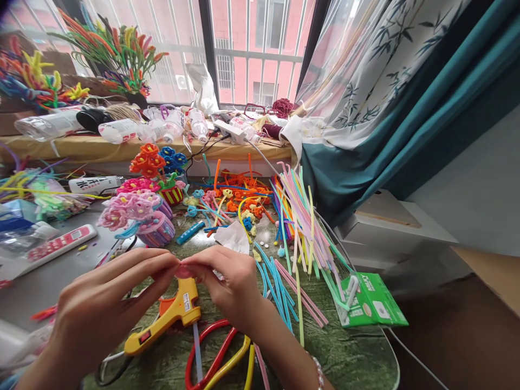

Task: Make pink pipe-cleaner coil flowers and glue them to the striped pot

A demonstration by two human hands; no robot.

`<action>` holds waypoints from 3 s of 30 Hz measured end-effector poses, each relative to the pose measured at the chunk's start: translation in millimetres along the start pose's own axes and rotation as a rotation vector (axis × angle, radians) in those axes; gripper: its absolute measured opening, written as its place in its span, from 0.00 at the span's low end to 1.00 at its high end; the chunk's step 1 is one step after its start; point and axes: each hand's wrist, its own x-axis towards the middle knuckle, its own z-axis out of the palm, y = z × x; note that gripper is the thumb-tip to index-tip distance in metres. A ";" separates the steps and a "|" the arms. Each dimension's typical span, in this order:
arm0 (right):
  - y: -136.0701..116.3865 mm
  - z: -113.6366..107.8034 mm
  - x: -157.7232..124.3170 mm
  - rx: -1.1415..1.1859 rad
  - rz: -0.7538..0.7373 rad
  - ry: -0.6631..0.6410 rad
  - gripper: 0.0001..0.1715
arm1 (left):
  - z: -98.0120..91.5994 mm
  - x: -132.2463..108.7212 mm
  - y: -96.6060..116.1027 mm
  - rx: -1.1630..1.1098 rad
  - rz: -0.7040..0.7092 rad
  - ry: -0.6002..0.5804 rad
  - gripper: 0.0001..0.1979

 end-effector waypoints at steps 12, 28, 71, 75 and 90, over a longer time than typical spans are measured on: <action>1.8 4.0 -4.6 0.225 0.195 0.016 0.09 | 0.2 -3.6 -0.9 -0.004 -0.066 0.013 0.04; -0.3 5.4 0.5 0.646 0.572 0.081 0.17 | 7.2 -12.2 4.9 -0.379 -0.580 0.033 0.03; 12.3 -0.2 5.2 0.892 0.958 -0.076 0.14 | 13.7 -13.7 6.4 -0.528 -0.478 0.040 0.09; 10.5 0.7 3.3 0.789 0.898 -0.016 0.13 | 13.3 -13.7 5.5 -0.496 -0.508 0.046 0.06; 7.7 -3.9 8.3 0.633 0.853 -0.047 0.17 | 14.1 -6.8 6.0 -0.533 -0.749 -0.011 0.07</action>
